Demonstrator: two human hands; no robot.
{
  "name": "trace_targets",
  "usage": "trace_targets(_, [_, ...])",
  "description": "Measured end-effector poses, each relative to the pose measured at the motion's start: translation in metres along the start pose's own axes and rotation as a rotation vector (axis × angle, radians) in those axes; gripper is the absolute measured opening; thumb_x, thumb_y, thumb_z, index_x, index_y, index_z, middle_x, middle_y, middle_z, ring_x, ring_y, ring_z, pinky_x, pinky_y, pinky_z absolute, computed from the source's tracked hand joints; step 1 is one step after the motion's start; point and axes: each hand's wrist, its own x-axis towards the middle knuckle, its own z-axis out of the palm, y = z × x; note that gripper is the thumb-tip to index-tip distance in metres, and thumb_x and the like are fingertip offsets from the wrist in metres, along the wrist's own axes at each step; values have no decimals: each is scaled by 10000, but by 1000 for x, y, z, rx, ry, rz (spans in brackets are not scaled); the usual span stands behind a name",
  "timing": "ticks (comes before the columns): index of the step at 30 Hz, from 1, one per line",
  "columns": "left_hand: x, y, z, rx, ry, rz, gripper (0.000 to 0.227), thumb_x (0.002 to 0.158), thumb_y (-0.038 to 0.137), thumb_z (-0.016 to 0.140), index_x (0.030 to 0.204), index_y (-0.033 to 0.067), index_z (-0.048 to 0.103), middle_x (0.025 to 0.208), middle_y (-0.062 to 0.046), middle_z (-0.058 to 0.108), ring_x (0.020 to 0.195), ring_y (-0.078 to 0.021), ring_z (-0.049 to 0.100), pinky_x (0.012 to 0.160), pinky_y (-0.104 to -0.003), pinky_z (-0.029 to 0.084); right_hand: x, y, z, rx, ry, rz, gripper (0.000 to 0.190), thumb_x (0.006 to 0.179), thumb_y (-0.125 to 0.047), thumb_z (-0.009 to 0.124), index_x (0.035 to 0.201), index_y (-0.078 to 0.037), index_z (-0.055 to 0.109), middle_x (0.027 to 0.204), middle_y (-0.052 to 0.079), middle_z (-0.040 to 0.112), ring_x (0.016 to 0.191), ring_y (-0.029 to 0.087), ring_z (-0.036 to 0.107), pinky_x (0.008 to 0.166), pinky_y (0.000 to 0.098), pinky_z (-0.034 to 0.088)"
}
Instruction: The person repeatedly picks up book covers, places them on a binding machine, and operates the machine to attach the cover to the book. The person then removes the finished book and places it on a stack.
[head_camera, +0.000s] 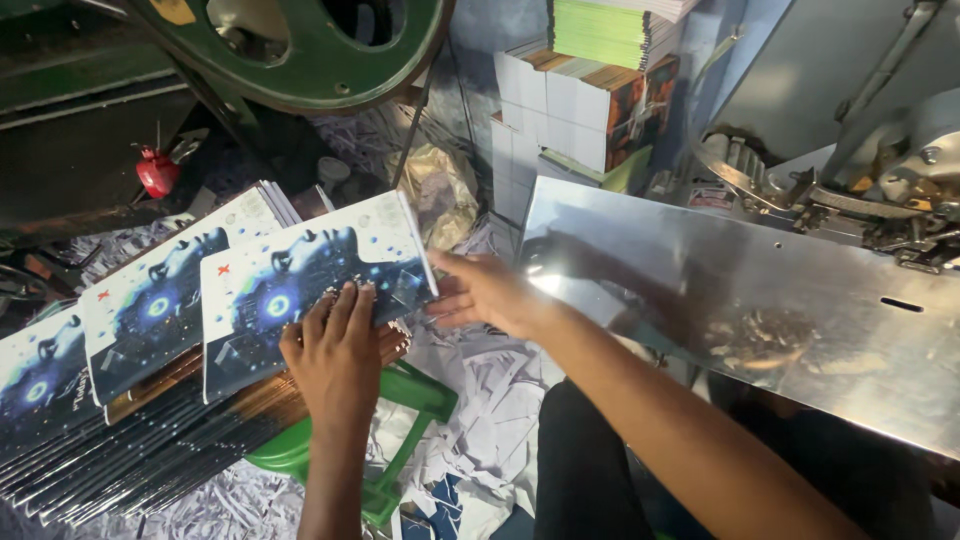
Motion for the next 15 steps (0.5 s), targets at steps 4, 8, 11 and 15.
trace_targets(4, [-2,8,-5,5,-5,-6,491,856,257,759,1331,160,684,1367,-19,688,1262,-235,603,1072,-492,376,12,8,27,50,-98,22,619,903,-447,700,1341,-22,593,1199,155,687,980,298,738,828,463,625])
trace_targets(8, [-7,12,-9,-12,-6,-2,519,827,240,767,1334,163,687,1369,-25,682,1258,-236,598,1069,-496,373,17,14,28,136,-57,89,463,935,-334,683,1316,-83,606,1161,130,704,965,272,737,772,456,657])
trace_targets(11, [-10,17,-13,-59,-26,-2,492,813,150,732,1302,170,695,1371,-37,674,1263,-245,589,1095,-511,358,15,20,20,-2,26,79,427,926,-293,678,1324,-149,619,1138,69,702,965,231,723,660,421,632])
trace_targets(15, [-15,23,-18,-287,-97,-2,535,664,68,660,1192,135,711,1345,-95,662,1255,-294,567,1104,-580,286,5,34,0,16,105,52,436,904,-242,677,1326,-155,613,1093,81,709,843,242,736,527,425,631])
